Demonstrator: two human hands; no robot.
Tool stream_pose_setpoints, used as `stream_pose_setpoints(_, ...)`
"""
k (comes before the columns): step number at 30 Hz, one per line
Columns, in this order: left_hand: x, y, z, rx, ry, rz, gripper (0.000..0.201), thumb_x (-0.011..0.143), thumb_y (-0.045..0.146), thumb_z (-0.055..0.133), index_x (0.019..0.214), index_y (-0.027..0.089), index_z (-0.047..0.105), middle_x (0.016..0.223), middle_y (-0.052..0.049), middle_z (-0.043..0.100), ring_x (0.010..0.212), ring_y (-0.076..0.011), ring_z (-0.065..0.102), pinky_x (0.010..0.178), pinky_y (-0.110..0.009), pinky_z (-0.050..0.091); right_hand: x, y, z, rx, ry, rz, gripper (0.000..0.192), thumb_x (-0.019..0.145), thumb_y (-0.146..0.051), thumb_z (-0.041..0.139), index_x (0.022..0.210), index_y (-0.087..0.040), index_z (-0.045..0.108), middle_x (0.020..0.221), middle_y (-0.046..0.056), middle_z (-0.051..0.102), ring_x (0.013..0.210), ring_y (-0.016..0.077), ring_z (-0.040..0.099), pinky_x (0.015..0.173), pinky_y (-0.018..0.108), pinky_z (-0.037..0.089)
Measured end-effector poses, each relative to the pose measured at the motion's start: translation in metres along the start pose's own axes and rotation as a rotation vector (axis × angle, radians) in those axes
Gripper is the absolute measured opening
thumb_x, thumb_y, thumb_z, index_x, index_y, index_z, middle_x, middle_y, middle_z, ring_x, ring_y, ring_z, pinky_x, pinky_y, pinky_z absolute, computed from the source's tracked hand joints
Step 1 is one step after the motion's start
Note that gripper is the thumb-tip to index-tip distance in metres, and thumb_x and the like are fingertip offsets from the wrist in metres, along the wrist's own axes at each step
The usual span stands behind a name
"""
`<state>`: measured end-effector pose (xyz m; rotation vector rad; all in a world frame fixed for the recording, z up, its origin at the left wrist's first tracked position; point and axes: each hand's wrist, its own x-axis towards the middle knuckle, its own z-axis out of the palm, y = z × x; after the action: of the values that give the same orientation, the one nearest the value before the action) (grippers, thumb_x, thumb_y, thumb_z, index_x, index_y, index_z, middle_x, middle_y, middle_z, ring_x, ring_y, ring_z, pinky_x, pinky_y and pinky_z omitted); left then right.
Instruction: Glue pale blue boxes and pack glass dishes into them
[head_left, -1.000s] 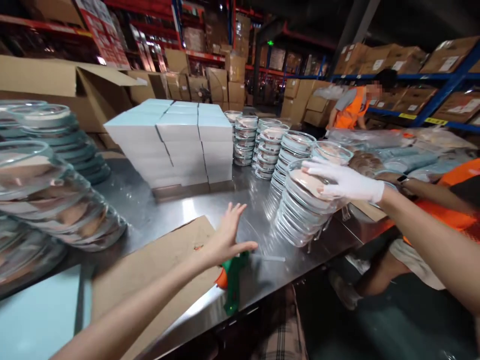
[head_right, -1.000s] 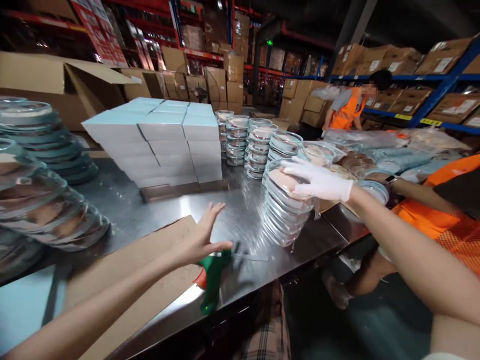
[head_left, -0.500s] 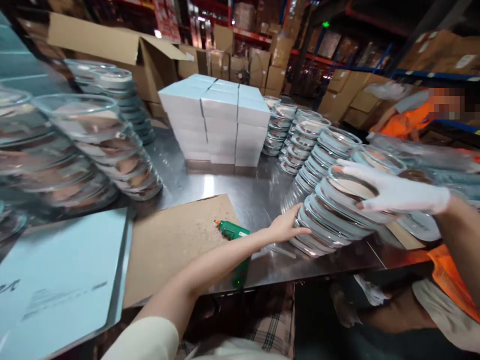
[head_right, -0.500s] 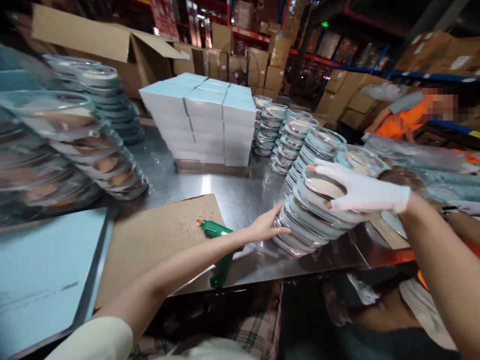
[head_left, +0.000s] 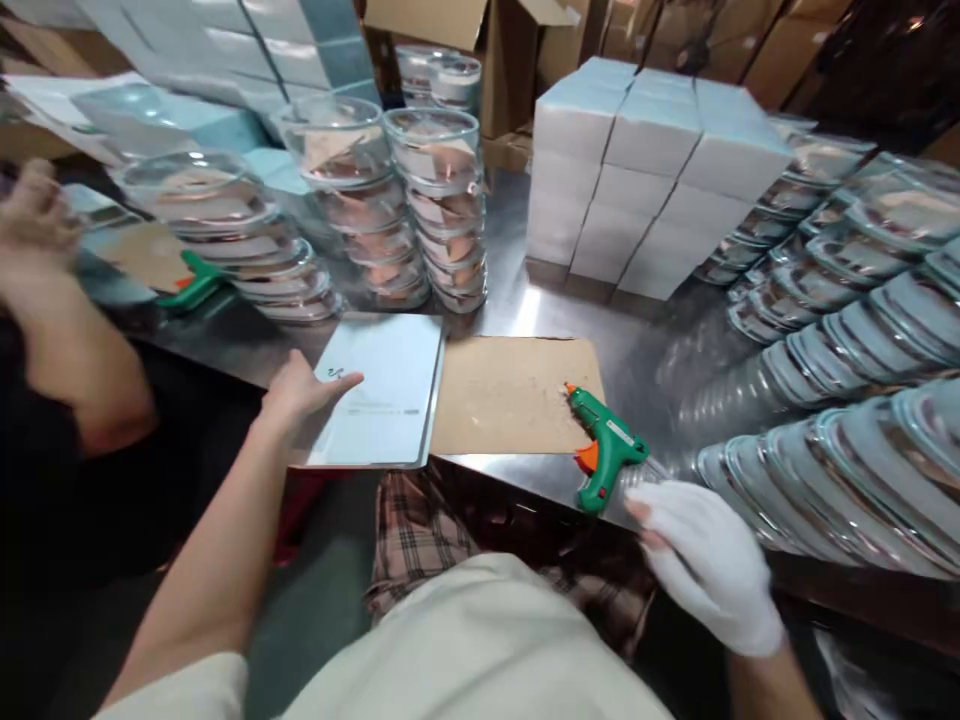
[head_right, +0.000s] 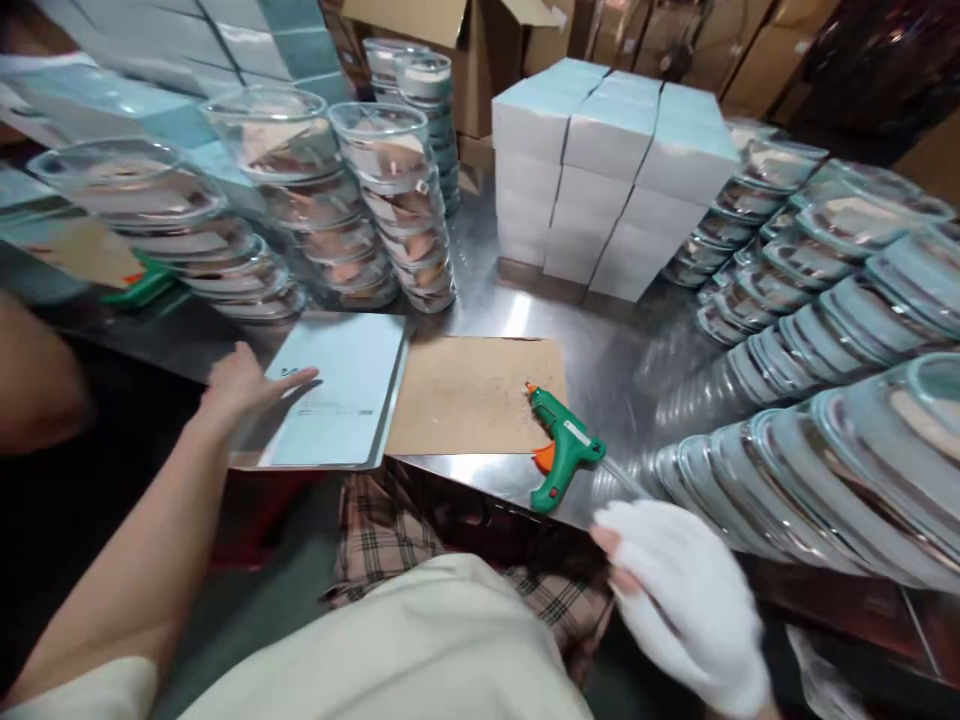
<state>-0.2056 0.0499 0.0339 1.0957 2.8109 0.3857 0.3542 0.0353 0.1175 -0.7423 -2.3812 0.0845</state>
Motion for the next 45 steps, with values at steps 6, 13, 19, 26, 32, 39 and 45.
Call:
stream_pose_setpoints(6,-0.016,-0.043,-0.013,-0.081,0.005,0.043,0.064,0.084,0.063,0.072,0.121,0.011,0.066,0.102,-0.014,0.079,0.092,-0.0341,0.076,0.078,-0.044,0.06,0.031,-0.022,0.155,0.185,0.065,0.068,0.028,0.099,-0.02,0.061,0.124,-0.025,0.072,0.113,0.009,0.081,0.101,0.0258,0.078,0.087,0.043,0.063)
stream_pose_setpoints(13,-0.13,-0.006,-0.037,-0.469,0.163,0.467,0.051,0.09,0.067,0.066,0.121,0.026,0.07,0.09,0.001,0.076,0.063,-0.0154,0.062,0.059,-0.027,0.051,0.071,-0.056,0.132,0.072,0.306,0.082,0.055,0.096,-0.019,0.063,0.15,-0.033,0.059,0.143,0.009,0.069,0.134,0.0305,0.065,0.111,0.051,0.054)
stream_pose_setpoints(19,-0.178,0.015,0.002,-0.561,-0.095,0.888,0.038,0.1,0.058,0.06,0.106,0.023,0.073,0.08,0.0,0.078,0.053,-0.0124,0.063,0.054,-0.022,0.049,0.083,-0.059,0.124,0.173,0.053,0.257,0.023,0.1,-0.03,0.059,0.116,-0.023,0.074,0.107,0.01,0.079,0.101,0.026,0.073,0.096,0.044,0.058)
stream_pose_setpoints(26,-0.192,-0.002,0.044,-0.47,-0.204,1.066,0.054,0.098,0.055,0.064,0.145,0.028,0.062,0.131,-0.011,0.078,0.106,-0.0248,0.08,0.087,-0.031,0.062,0.009,-0.049,0.145,1.17,-0.589,0.796,0.062,0.09,-0.074,0.062,0.113,-0.018,0.078,0.104,0.009,0.08,0.099,0.027,0.075,0.093,0.04,0.061)
stream_pose_setpoints(32,-0.204,0.002,0.055,-0.323,-0.65,1.178,0.091,0.075,0.076,0.078,0.149,0.027,0.06,0.143,-0.015,0.071,0.13,-0.039,0.069,0.116,-0.054,0.051,-0.041,-0.049,0.139,1.413,-0.637,0.802,0.091,0.074,-0.097,0.058,0.109,-0.016,0.081,0.105,0.014,0.08,0.103,0.0325,0.076,0.096,0.045,0.062)
stream_pose_setpoints(39,-0.215,-0.005,0.062,-0.801,-0.263,0.602,0.083,0.078,0.064,0.08,0.145,0.021,0.057,0.118,-0.013,0.077,0.098,-0.0331,0.077,0.084,-0.047,0.067,-0.065,-0.063,0.151,0.675,0.355,0.779,0.089,0.083,-0.08,0.069,0.154,-0.031,0.046,0.149,0.016,0.061,0.133,0.033,0.066,0.116,0.053,0.052)
stream_pose_setpoints(45,-0.255,0.027,0.104,-0.884,-0.39,0.736,0.112,0.083,0.063,0.078,0.167,0.025,0.014,0.137,-0.018,0.066,0.121,-0.0323,0.07,0.1,-0.05,0.061,-0.037,-0.075,0.194,0.513,0.4,0.779,0.091,0.094,-0.084,0.038,0.166,-0.03,0.023,0.17,0.017,0.036,0.158,0.0333,0.04,0.127,0.057,0.039)
